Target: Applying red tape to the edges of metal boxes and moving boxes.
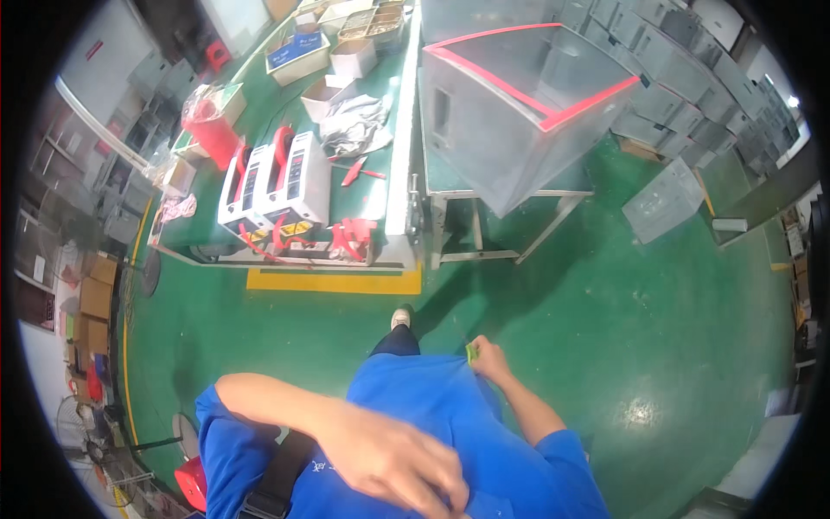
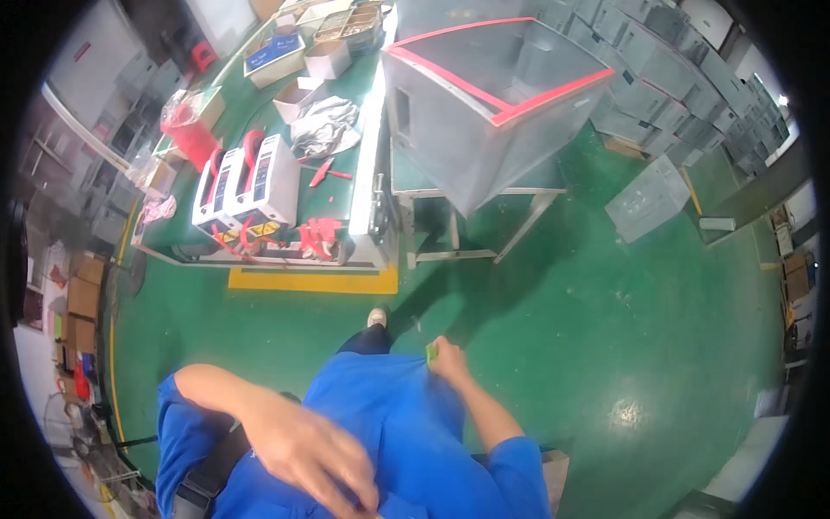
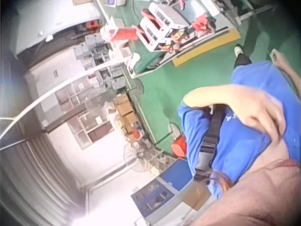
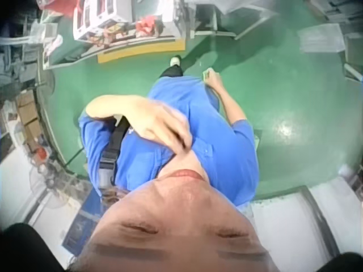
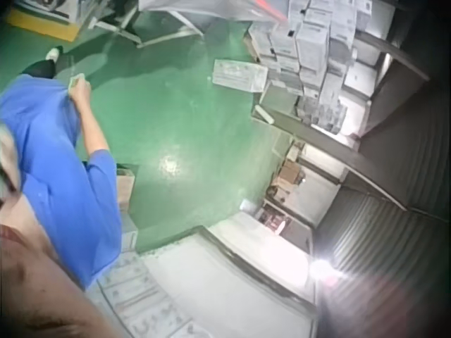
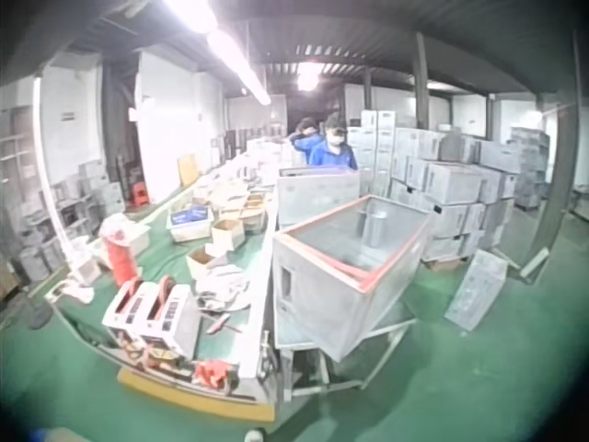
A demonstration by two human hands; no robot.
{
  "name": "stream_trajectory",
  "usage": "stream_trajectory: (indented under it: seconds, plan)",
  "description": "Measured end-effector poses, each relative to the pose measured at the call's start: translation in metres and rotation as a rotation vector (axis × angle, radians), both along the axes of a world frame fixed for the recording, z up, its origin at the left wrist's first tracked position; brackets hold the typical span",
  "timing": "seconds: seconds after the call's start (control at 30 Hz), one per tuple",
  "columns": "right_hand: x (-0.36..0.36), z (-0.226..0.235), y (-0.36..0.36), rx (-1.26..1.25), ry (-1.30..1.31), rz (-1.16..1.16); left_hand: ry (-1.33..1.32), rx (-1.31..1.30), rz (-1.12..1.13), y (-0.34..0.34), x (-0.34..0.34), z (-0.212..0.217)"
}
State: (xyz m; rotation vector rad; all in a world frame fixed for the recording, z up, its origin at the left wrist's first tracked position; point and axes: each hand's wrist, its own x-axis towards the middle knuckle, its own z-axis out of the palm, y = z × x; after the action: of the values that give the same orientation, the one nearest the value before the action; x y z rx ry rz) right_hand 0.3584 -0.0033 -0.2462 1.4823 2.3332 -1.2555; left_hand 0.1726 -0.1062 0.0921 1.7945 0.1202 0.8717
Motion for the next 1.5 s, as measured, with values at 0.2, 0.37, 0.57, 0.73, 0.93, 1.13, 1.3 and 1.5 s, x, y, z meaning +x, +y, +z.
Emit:
stream_trajectory:
  seconds: [0.2,0.37,0.57,0.73,0.93,1.13,1.3,1.5]
  plan:
    - [0.017,-0.018,0.041,-0.046,0.405,-0.275,0.392,0.079,0.570,0.091,-0.022,-0.045]
    - [-0.002,0.093,0.122,0.063,0.876,-0.421,0.359,0.195,0.987,0.194,-0.059,-0.072]
    - [-0.042,0.258,0.235,0.708,0.933,-0.009,0.341,0.391,1.168,0.292,-0.080,-0.075]
    - [-0.071,0.306,0.305,0.725,0.552,0.287,0.401,0.627,1.127,0.356,-0.097,-0.067]
    - [-0.075,0.308,0.332,0.757,0.480,0.457,0.410,0.578,1.042,0.380,-0.107,-0.072]
    - [-0.074,0.289,0.350,0.797,0.659,0.527,0.347,0.648,0.926,0.388,-0.096,-0.064]
    - [-0.070,0.288,0.351,0.447,0.812,0.318,0.247,0.684,0.846,0.398,-0.089,-0.070]
    - [-0.066,0.280,0.357,0.267,0.939,0.198,0.204,0.453,0.746,0.404,-0.077,-0.064]
